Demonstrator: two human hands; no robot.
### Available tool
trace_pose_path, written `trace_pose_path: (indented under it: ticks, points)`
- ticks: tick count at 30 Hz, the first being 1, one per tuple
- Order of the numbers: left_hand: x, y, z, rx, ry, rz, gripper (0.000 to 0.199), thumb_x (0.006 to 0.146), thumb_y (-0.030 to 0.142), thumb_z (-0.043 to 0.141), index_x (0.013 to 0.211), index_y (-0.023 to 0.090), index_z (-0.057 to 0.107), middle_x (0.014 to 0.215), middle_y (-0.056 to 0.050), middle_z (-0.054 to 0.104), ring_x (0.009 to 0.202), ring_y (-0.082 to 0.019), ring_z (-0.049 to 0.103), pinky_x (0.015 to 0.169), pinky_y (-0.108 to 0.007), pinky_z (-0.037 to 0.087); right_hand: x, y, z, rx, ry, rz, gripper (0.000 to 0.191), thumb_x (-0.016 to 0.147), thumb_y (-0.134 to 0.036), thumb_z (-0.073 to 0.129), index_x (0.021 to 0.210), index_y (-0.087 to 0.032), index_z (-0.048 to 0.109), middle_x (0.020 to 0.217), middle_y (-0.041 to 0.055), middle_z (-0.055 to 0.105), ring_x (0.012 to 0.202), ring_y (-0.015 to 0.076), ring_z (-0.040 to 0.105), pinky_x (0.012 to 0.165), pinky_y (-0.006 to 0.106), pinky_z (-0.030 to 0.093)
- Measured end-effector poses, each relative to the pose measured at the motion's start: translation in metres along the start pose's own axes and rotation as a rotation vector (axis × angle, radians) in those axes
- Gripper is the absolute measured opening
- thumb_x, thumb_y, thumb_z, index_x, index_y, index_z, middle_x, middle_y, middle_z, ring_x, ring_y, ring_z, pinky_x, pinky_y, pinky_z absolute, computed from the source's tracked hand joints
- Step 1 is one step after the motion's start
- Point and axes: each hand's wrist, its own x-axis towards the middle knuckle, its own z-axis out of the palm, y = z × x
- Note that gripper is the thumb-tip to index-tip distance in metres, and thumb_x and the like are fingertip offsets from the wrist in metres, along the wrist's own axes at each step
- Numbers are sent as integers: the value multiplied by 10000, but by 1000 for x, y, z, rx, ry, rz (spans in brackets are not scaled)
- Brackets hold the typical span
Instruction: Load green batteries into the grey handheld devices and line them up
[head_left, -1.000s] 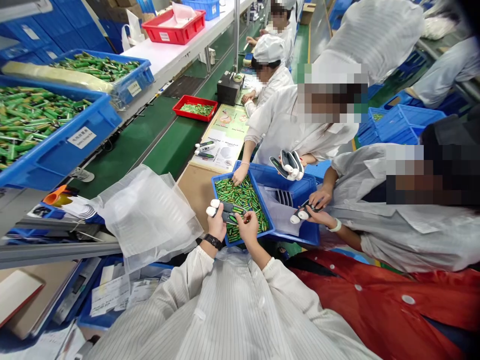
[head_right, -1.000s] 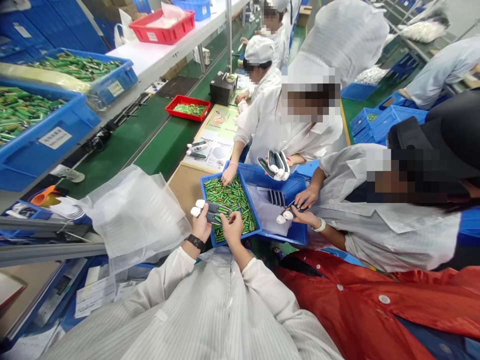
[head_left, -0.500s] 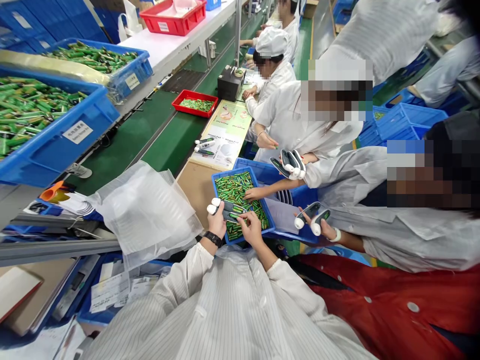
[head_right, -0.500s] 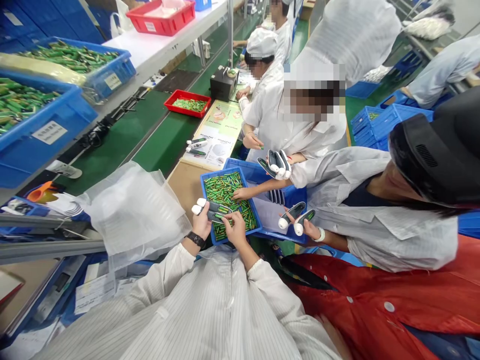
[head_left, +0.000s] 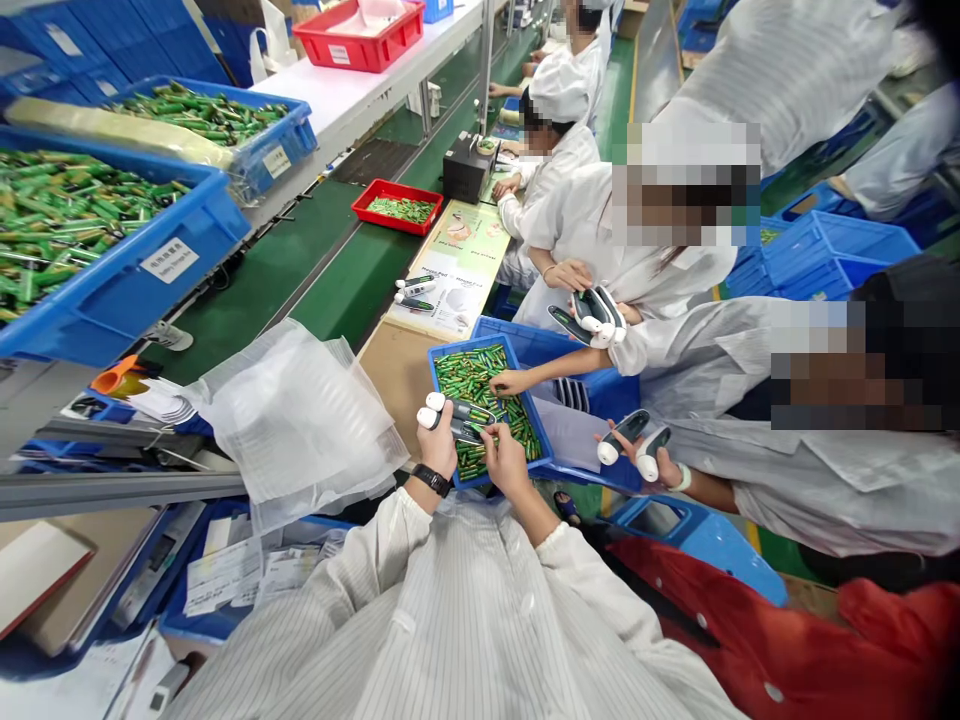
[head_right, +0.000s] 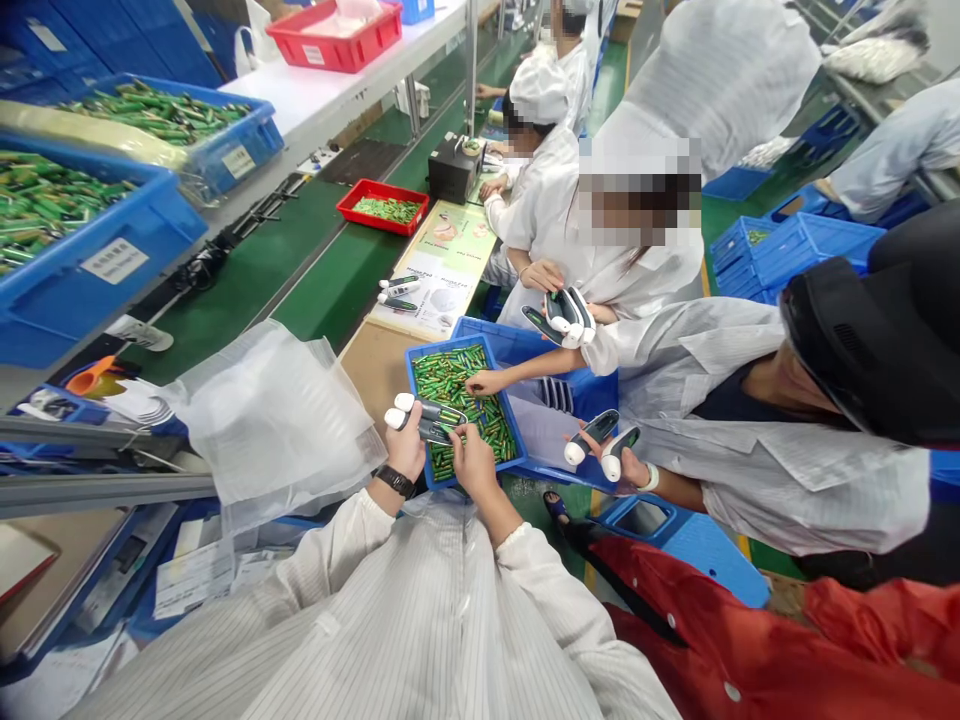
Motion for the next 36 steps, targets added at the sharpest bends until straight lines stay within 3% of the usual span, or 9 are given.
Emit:
trace_pose_path:
  ticks: [3,7,13,16,19,22,26,30,36]
  points:
    - [0,4,1,-13,-19,-24,440,637,383,877,952,187,641,986,-41,723,881,-177,702,812,-325,563,3,-1,-10,-88,-114,-49,230,988,-401,396,1053,-226,529,825,40,680,675,199,669,636,259,439]
    - [-2,8,2,-27,-32,-69,466,607,375,894,948,185,639,959,-37,727,853,-182,700,775,-321,562,5,-3,-8,-34,-89,-47,222,985,-422,398,1009,-228,504,767,25,644,649,196,648,638,273,446]
    - [-4,9,-1,-36,-44,-119,469,596,371,903,938,184,642,914,-30,726,798,-172,692,725,-303,550,2,-3,26,520,1,180,275,897,-507,526,886,-259,407,588,-60,500,448,165,548,452,276,442]
    - [-2,6,-5,-36,-60,-125,474,595,368,906,938,179,640,872,-16,717,746,-158,679,696,-291,545,1,0,42,740,35,295,357,821,-537,599,917,-266,389,629,-79,476,413,150,520,417,293,463]
    - [4,4,-11,-50,-50,-120,466,594,350,913,926,173,638,850,-10,714,730,-151,674,679,-279,545,7,13,44,499,12,260,342,884,-565,483,1005,-252,420,720,-47,529,496,155,570,459,295,493]
    - [16,6,-18,-81,12,-101,464,605,324,912,945,173,635,892,-27,729,761,-166,691,687,-292,565,22,35,28,142,-54,186,303,958,-482,368,941,-209,498,760,11,590,655,181,624,612,313,530]
    - [35,12,-27,-74,66,-72,403,660,303,883,941,176,623,884,-21,732,728,-153,697,675,-287,569,48,55,6,-98,-134,90,181,869,-266,573,1031,-190,602,960,54,650,908,201,630,882,332,484]
    - [42,15,-33,-60,103,-48,391,671,297,874,945,175,623,879,-20,729,705,-150,694,655,-283,569,65,55,12,-315,-257,53,223,825,-266,679,1036,-196,657,1141,89,620,957,219,637,869,325,467]
    - [36,14,-36,-55,83,-63,429,623,294,898,927,171,622,834,-16,727,705,-153,691,658,-269,556,69,44,19,-476,-306,-3,164,920,-273,571,997,-185,685,1164,107,623,955,212,654,838,301,471]
